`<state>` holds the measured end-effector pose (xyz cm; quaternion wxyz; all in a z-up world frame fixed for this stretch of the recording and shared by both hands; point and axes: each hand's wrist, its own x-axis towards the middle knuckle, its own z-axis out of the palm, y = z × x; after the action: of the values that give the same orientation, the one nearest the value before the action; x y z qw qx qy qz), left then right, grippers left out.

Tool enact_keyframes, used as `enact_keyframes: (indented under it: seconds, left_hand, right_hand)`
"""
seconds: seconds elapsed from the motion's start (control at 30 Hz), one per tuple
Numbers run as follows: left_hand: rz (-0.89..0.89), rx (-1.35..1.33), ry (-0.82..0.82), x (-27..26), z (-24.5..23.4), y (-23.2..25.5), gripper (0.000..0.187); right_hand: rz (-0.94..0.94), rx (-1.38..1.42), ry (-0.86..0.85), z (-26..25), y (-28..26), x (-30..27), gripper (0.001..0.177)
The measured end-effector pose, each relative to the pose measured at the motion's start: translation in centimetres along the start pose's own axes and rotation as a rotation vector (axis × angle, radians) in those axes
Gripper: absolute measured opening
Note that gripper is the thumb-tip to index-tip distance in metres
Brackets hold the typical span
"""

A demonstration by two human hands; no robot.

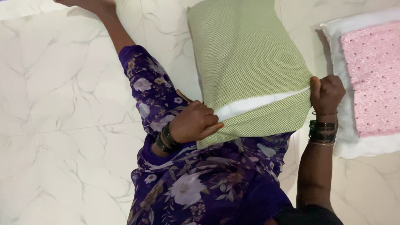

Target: The person inserts a white pillow into a green patterned pillowcase while sitting on the floor. They align the corners, push the pillow inside, and zip the case closed.

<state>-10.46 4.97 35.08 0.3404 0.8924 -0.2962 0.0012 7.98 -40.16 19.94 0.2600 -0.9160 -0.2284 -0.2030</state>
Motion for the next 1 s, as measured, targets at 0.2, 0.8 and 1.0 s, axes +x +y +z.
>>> enact_keyframes:
  seconds: [0.2,0.8,1.0]
  left_hand:
    - [-0.091,-0.249,-0.024,-0.8,3.7,-3.3,0.033]
    - [-0.034,-0.544,0.170,-3.7,8.9,-3.3,0.015]
    - [-0.445,-0.455,0.383,-2.9,8.6,-1.9,0.016]
  right_hand:
    - [0.152,0.392,-0.177,0.3,2.8,1.4,0.033]
    - [0.109,0.410,-0.588,-4.1,-20.4,0.2,0.033]
    - [-0.059,0.204,-0.681,-3.5,-24.8,-0.3,0.023]
